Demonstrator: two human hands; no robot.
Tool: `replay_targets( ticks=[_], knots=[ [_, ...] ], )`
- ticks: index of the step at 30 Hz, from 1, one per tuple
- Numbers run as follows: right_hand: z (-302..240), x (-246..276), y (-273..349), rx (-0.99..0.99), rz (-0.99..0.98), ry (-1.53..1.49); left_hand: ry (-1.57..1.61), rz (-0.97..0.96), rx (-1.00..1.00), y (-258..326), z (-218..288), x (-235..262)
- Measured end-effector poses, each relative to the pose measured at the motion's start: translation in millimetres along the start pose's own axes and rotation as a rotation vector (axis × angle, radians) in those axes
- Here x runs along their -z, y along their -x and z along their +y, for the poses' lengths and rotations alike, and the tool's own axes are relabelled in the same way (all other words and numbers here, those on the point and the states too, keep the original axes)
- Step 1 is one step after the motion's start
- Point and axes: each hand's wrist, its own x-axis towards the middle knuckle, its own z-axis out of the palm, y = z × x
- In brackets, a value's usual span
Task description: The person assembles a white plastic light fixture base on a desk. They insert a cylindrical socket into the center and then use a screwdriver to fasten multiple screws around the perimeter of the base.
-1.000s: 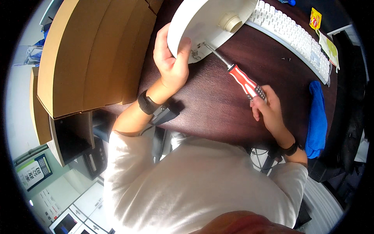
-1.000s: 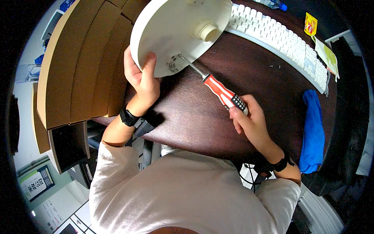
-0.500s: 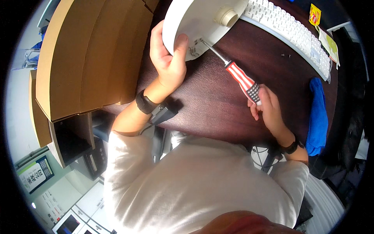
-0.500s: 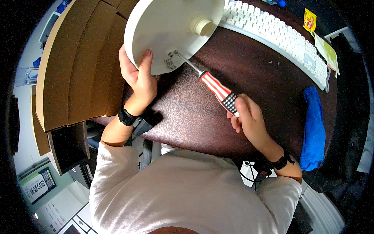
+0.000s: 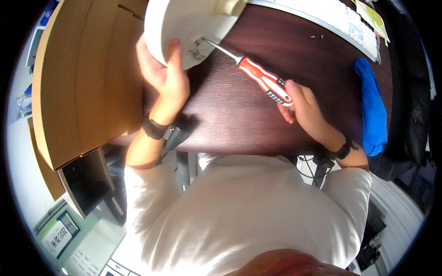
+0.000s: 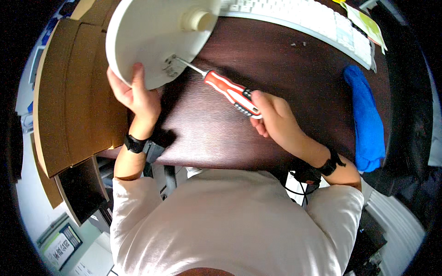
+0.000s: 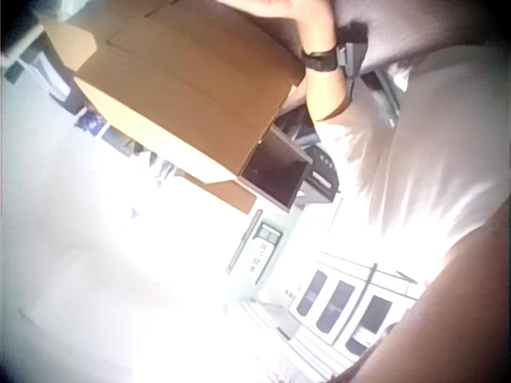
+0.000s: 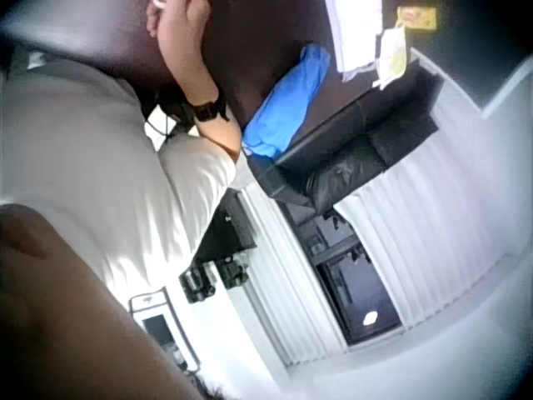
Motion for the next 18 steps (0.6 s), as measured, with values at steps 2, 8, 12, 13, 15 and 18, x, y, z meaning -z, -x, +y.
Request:
replay_targets(
  ticks=[2,8,12,13,15,18],
  knots=[
    [-1.2,-4.5,-1.5,0.081,0.054,-0.037,0.004,-0.008,0.008,-1.8,0.5,2.7],
    [-1.4,-7.3,0.2,0.174,0.034,0.239,0.025,0.009,0.023,-3.1,2.6,1.6],
    [4.4,0.3,-0.2,0.066,-0.01,0.044,-0.028,-0.006,0.005,-3.8,3.2,1.1],
    [2.2,-2.3,0.0,0.098,0.014,0.012,-0.021,-0.008,0.004,-3.6,4.4,0.7],
    [2.1,-3.8,0.4,0.187,0.07,0.059,-0.023,-0.002,-0.001,-3.8,4.8,0.7],
    [0.8,-8.0,3.2,0.204,0.112,0.194,-0.028,0.007,-0.002,-4.3,2.3,1.4]
  ],
)
